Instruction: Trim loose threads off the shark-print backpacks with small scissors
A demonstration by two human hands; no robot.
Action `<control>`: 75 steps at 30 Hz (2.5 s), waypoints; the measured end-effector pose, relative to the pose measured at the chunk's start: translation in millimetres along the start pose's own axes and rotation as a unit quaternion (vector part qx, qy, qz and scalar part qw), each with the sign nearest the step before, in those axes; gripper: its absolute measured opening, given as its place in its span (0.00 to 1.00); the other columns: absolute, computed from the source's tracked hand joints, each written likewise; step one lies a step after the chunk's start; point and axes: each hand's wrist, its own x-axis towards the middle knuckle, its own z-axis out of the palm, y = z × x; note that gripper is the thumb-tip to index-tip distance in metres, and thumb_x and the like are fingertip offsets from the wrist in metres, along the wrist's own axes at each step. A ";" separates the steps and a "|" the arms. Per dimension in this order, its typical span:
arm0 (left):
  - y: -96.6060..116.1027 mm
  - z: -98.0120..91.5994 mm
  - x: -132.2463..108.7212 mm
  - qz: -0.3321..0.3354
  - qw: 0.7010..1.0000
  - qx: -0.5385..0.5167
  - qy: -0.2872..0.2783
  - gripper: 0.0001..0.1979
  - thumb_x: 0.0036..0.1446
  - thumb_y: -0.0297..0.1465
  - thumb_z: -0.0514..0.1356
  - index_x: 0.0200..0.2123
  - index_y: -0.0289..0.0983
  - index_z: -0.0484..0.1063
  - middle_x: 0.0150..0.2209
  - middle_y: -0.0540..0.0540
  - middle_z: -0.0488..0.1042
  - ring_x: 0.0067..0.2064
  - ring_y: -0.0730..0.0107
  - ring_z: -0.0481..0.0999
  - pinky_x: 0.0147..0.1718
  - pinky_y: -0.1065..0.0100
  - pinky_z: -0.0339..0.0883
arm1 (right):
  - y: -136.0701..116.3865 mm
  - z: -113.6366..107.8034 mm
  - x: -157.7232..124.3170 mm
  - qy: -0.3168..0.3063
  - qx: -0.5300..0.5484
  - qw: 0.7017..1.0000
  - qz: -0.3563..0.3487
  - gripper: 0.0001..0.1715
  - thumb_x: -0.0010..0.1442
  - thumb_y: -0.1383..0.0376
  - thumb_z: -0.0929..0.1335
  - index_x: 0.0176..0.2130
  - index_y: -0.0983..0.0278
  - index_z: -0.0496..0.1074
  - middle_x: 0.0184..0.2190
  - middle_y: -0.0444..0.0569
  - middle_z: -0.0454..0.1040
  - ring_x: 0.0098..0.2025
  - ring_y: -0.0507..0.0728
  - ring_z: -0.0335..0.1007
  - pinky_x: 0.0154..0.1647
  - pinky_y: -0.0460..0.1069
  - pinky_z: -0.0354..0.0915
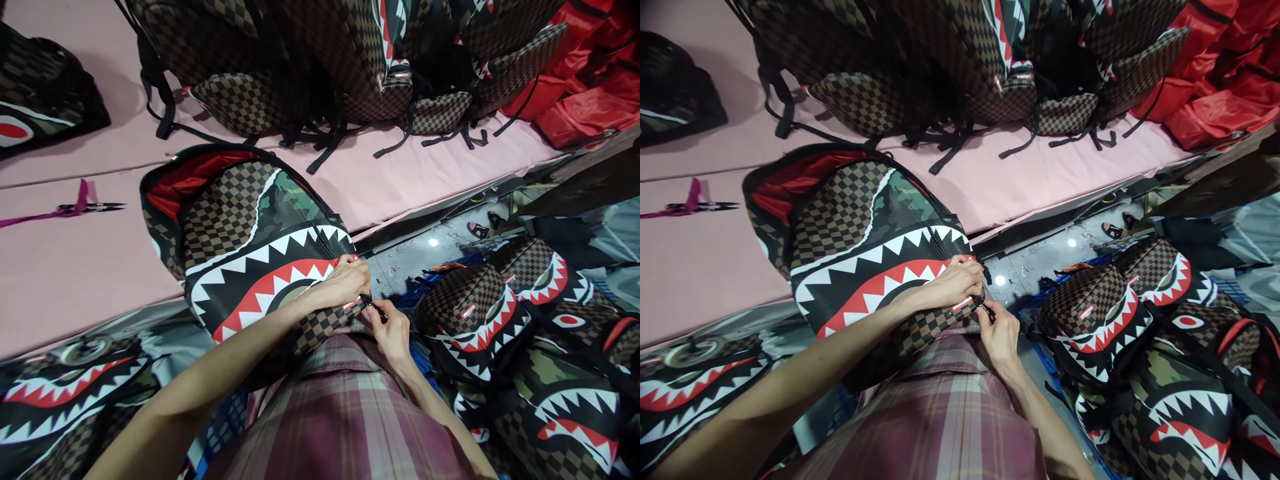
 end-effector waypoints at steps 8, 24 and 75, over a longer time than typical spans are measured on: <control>16.5 -2.9 -14.5 -0.060 0.991 -0.049 0.106 0.16 0.62 0.30 0.48 0.28 0.37 0.72 0.37 0.48 0.72 0.42 0.67 0.68 0.42 0.63 0.56 | 44.3 -15.9 23.2 0.040 0.250 0.966 0.055 0.17 0.55 0.56 0.66 0.38 0.66 0.72 0.33 0.49 0.76 0.34 0.56 0.71 0.37 0.50 0.66; 61.1 69.0 -108.0 -0.176 0.913 0.219 0.297 0.13 0.55 0.24 0.58 0.44 0.38 0.70 0.40 0.44 0.74 0.42 0.62 0.67 0.38 0.64 0.60 | 66.1 -30.1 104.6 -0.119 0.096 0.909 -0.388 0.08 0.59 0.61 0.66 0.40 0.59 0.73 0.37 0.48 0.75 0.39 0.56 0.68 0.41 0.54 0.62; 58.3 72.8 -105.3 -0.173 0.906 0.179 0.343 0.11 0.55 0.23 0.56 0.40 0.38 0.73 0.35 0.45 0.73 0.38 0.66 0.69 0.35 0.65 0.61 | 34.0 -19.9 104.4 -0.182 0.015 0.856 -0.484 0.11 0.61 0.61 0.64 0.41 0.58 0.74 0.36 0.49 0.74 0.36 0.55 0.66 0.38 0.52 0.60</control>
